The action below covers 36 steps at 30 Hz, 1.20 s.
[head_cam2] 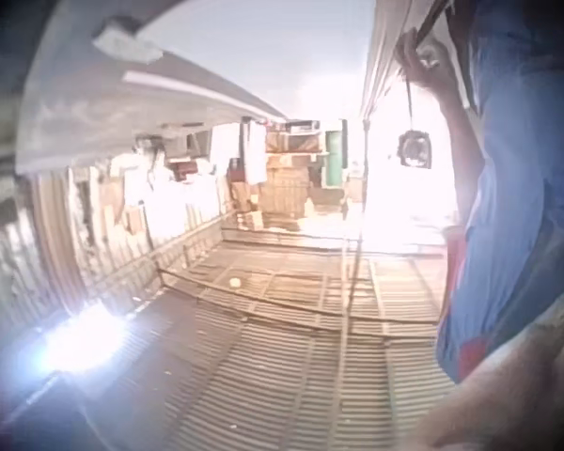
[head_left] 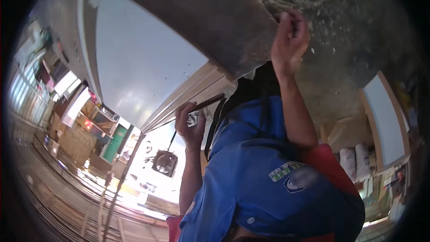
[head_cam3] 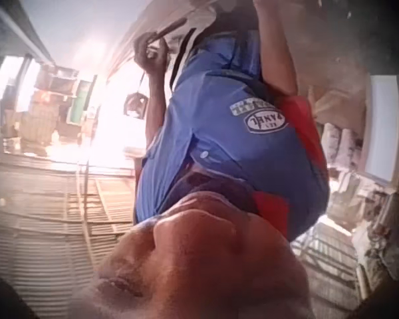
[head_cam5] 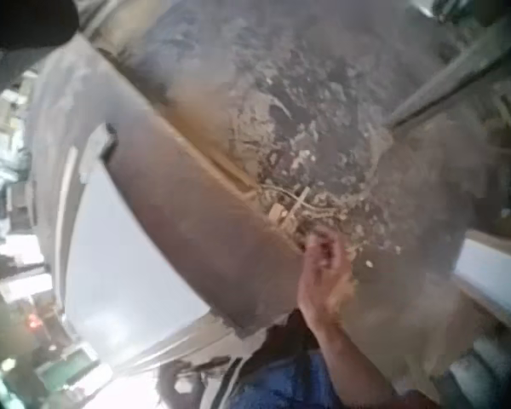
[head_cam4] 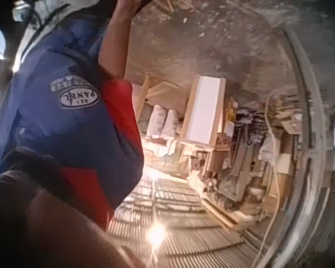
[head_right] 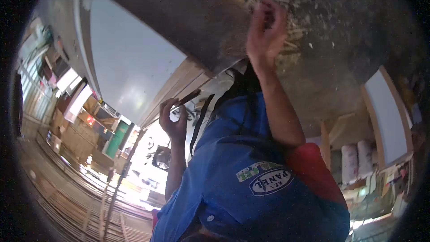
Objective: The person checks a diagram on a piece of paper, then cleans and prepares long pieces of wood trim by wiping them with a cloth and applying a substance from a container.
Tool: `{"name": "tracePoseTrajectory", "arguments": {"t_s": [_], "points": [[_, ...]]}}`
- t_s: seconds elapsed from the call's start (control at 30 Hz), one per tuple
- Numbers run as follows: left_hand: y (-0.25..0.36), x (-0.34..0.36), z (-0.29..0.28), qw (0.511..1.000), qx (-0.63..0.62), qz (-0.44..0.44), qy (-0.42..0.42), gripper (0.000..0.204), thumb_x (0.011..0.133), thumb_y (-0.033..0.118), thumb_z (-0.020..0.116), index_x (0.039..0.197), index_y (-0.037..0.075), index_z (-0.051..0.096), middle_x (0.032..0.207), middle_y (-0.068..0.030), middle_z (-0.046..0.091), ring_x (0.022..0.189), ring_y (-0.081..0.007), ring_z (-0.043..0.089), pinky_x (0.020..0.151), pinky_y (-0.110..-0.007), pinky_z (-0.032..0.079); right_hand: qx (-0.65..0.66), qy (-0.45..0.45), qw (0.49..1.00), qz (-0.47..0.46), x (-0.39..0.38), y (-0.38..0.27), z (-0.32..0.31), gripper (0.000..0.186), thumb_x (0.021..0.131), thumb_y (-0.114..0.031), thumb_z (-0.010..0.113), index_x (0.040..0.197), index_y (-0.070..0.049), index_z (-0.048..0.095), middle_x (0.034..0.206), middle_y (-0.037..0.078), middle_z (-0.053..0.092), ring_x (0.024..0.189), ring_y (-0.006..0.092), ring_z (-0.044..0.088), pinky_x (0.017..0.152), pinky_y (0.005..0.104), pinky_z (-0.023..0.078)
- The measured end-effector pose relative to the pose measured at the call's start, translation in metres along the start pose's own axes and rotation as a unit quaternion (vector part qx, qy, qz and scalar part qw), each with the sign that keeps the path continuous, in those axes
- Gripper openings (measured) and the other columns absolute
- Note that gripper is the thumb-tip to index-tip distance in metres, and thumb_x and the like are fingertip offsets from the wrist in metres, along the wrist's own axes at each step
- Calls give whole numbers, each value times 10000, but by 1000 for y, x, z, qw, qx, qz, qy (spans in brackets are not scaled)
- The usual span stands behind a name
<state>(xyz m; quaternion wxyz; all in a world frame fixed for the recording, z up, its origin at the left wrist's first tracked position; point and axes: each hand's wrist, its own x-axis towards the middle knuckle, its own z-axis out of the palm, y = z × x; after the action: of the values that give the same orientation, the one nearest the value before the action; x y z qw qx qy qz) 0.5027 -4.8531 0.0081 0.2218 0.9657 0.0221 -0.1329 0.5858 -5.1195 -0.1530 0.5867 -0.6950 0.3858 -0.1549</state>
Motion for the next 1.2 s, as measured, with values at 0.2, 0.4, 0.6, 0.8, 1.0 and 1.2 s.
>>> {"name": "tracePoseTrajectory", "arguments": {"t_s": [0.2,0.4,0.6,0.8,1.0,1.2], "points": [[-14,-34,-40,992,-116,52,14,348,793,19,746,1135,62,704,1030,-139,675,926,-291,668,759,-384,548,-107,55,934,-336,-28,-30,-31,250,1019,-105,583,1241,7,604,1264,167,625,1107,248,635,900,368,527],[-32,-92,-90,953,-149,250,85,424,767,72,742,1184,89,671,968,-96,641,877,-315,653,730,-413,549,-85,-486,827,-268,-183,-54,-57,172,1006,-128,590,1126,-11,625,1055,111,671,943,219,657,850,336,516],[-33,-168,-124,884,-218,386,147,261,752,101,665,1002,38,622,962,-125,568,889,-314,645,689,-441,547,-12,-652,670,-355,-358,-65,3,464,994,-141,618,1422,-47,467,1399,120,527,1144,246,633,945,344,518],[-32,-250,-172,842,-202,447,223,137,770,93,652,869,17,597,933,-136,570,885,-328,647,679,-428,534,147,-763,590,-219,-526,-115,58,477,1017,-149,586,1457,-48,434,1477,148,471,1170,247,616,903,347,543],[-90,-306,-207,810,-167,449,338,309,829,152,610,1083,-23,623,1000,-123,600,1025,-305,617,893,-447,479,145,-685,606,-377,-579,-134,93,280,1058,-143,472,1284,-9,570,1400,173,538,1194,229,585,858,327,572],[-199,-343,-238,781,-204,337,484,278,832,181,585,1053,12,589,1090,-146,571,1083,-312,579,941,-437,458,237,-540,697,-409,-615,-185,152,382,1085,-329,414,1241,14,475,1312,195,602,1179,267,622,855,399,553]]}}
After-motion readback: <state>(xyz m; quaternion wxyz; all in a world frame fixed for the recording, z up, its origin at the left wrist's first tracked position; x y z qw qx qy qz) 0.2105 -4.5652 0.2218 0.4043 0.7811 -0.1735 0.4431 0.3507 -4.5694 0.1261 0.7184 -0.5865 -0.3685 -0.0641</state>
